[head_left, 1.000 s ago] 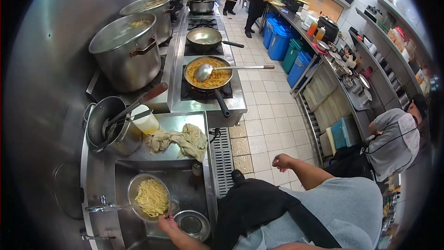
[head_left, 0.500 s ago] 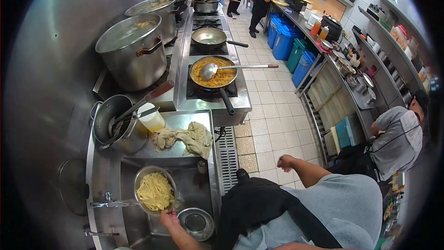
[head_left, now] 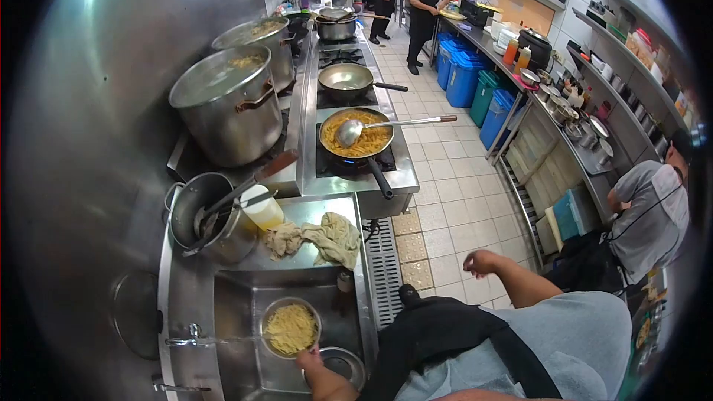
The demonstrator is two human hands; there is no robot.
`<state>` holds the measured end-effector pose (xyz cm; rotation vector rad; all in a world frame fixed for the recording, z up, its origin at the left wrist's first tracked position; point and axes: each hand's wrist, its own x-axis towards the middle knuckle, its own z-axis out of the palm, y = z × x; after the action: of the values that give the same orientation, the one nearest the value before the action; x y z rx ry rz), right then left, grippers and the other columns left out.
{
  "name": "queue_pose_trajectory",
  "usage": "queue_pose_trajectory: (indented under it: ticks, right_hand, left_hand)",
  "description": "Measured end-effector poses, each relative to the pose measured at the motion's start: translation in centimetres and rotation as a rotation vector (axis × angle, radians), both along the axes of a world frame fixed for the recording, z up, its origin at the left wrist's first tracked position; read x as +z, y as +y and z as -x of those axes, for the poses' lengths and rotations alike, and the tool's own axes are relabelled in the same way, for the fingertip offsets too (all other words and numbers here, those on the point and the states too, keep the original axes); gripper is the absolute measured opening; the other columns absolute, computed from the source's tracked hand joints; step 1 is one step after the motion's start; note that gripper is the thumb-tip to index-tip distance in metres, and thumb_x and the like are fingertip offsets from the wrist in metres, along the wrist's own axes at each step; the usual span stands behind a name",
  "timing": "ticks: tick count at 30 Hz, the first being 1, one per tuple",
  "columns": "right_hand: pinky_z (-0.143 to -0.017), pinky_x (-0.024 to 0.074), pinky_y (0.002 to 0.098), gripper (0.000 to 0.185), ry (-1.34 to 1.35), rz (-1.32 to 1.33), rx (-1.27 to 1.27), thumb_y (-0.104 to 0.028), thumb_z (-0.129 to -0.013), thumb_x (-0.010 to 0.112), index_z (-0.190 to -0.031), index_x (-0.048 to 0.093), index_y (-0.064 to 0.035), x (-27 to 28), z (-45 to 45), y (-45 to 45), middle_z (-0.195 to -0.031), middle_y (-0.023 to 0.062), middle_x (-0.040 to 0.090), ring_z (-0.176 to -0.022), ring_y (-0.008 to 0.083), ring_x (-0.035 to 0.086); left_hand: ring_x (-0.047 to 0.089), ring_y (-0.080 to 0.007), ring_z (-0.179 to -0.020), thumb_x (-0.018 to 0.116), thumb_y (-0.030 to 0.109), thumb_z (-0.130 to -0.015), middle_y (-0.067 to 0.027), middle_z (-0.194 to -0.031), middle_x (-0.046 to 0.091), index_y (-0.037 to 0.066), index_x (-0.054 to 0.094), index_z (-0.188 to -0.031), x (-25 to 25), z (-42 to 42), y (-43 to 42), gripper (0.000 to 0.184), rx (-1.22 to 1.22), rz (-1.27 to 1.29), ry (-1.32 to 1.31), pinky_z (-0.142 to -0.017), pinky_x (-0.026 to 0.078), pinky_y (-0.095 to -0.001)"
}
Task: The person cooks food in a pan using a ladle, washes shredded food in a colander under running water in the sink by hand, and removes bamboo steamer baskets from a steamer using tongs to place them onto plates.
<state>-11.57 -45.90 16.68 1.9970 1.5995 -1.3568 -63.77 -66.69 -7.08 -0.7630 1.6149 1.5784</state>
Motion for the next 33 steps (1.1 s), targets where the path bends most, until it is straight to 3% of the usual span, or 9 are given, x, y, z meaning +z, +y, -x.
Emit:
queue_pose_trajectory:
  ticks: [3, 5, 8, 13, 16, 23, 28, 31, 33]
  right_hand:
    - [-0.082, 0.0468, 0.0373, 0.046, -0.188, -0.556, 0.356, -0.034, -0.079, 0.063, -0.114, 0.055, -0.0045, 3.9, 2.9, 3.7, -0.099, 0.0207, 0.061, -0.091, 0.0311, 0.06]
    - [-0.102, 0.0261, 0.049, 0.074, -0.315, -1.002, 0.328, -0.039, -0.074, 0.067, -0.134, 0.034, -0.0087, 10.0, 5.7, 5.2, -0.139, 0.024, 0.025, -0.127, 0.0408, 0.026]
    - [-0.103, 0.0127, 0.0572, 0.09, -0.311, -1.79, 0.253, -0.035, -0.07, 0.07, -0.14, 0.02, -0.01, 21.6, 8.0, 7.8, -0.145, 0.0232, 0.006, -0.133, 0.0443, 0.003]
    - [-0.103, 0.0051, 0.0566, 0.088, -0.383, -2.305, 0.267, -0.036, -0.077, 0.065, -0.141, 0.013, -0.0047, 34.2, 8.4, 11.7, -0.145, 0.024, 0.004, -0.134, 0.0413, 0.0]
    - [-0.103, 0.0145, 0.0547, 0.079, -0.421, -2.522, 0.214, -0.034, -0.077, 0.066, -0.139, 0.024, -0.0062, 36.2, 8.4, 13.2, -0.143, 0.0228, 0.017, -0.133, 0.0407, 0.015]
    - [-0.088, 0.0425, 0.0386, 0.043, -0.05, -1.576, 0.302, -0.026, -0.078, 0.066, -0.115, 0.055, -0.0091, 18.9, 6.0, 13.2, -0.112, 0.0156, 0.057, -0.101, 0.0318, 0.055]
    - [-0.077, 0.0465, 0.0422, 0.04, -0.242, -0.449, 0.303, -0.04, -0.079, 0.058, -0.104, 0.061, -0.0091, -4.8, 0.1, 4.4, -0.096, 0.019, 0.062, -0.088, 0.0358, 0.058]
    - [-0.083, 0.0447, 0.0419, 0.053, -0.386, 0.225, 0.675, -0.052, -0.078, 0.057, -0.107, 0.061, -0.0092, -15.8, -4.9, -3.5, -0.103, 0.015, 0.062, -0.093, 0.0313, 0.059]
    - [-0.075, 0.0484, 0.043, 0.06, -0.295, 0.514, 0.255, -0.051, -0.081, 0.055, -0.114, 0.056, -0.0012, -17.4, -8.4, -8.6, -0.106, 0.0136, 0.062, -0.085, 0.0277, 0.062]
  left_hand:
    - [0.058, -0.0312, -0.076, 0.051, 0.007, -0.082, -0.0197, -0.099, 0.055, -0.006, 0.044, -0.112, 3.7, -1.2, 0.8, 0.033, -0.186, 0.171, 0.009, -0.051, 0.052, -0.0376]
    - [0.058, -0.0309, -0.072, 0.053, 0.008, -0.084, -0.0209, -0.096, 0.057, -0.007, 0.046, -0.109, 6.3, -1.4, 0.9, 0.03, -0.352, 0.282, 0.024, -0.048, 0.052, -0.0372]
    - [0.057, -0.0246, -0.065, 0.062, 0.011, -0.08, -0.0168, -0.077, 0.059, -0.005, 0.051, -0.106, 5.8, -0.2, -0.6, 0.032, -0.775, 0.375, 0.127, -0.042, 0.044, -0.0366]
    - [0.061, -0.0287, -0.088, 0.066, 0.015, -0.075, -0.0153, -0.093, 0.062, 0.004, 0.06, -0.098, 5.6, -0.5, -3.5, 0.026, -1.543, 1.062, 0.675, -0.077, 0.049, -0.0372]
    - [0.059, -0.0305, -0.096, 0.066, 0.022, -0.073, -0.014, -0.104, 0.061, 0.006, 0.064, -0.092, 2.8, 0.8, -4.6, 0.025, -1.394, 1.149, 0.645, -0.083, 0.048, -0.0401]
    - [0.059, -0.0286, -0.098, 0.058, 0.019, -0.074, -0.0128, -0.103, 0.062, 0.003, 0.063, -0.096, 11.8, 1.5, -3.8, 0.028, -1.667, 1.09, 0.776, -0.08, 0.048, -0.0404]
    - [0.06, -0.0309, -0.092, 0.055, 0.007, -0.066, -0.021, -0.104, 0.059, 0.0, 0.058, -0.103, 11.0, 7.3, -5.1, 0.037, -1.224, 0.842, 1.009, -0.072, 0.05, -0.0405]
    - [0.059, -0.0309, -0.083, 0.051, 0.003, -0.066, -0.0196, -0.097, 0.058, -0.001, 0.055, -0.102, 15.4, 6.7, -2.3, 0.037, -0.674, 0.49, 0.501, -0.063, 0.05, -0.0431]
    - [0.055, -0.0318, -0.083, 0.044, -0.004, -0.066, -0.0139, -0.094, 0.052, 0.001, 0.045, -0.11, 14.3, 7.8, -1.0, 0.044, -0.496, 0.1, 0.237, -0.066, 0.049, -0.0471]
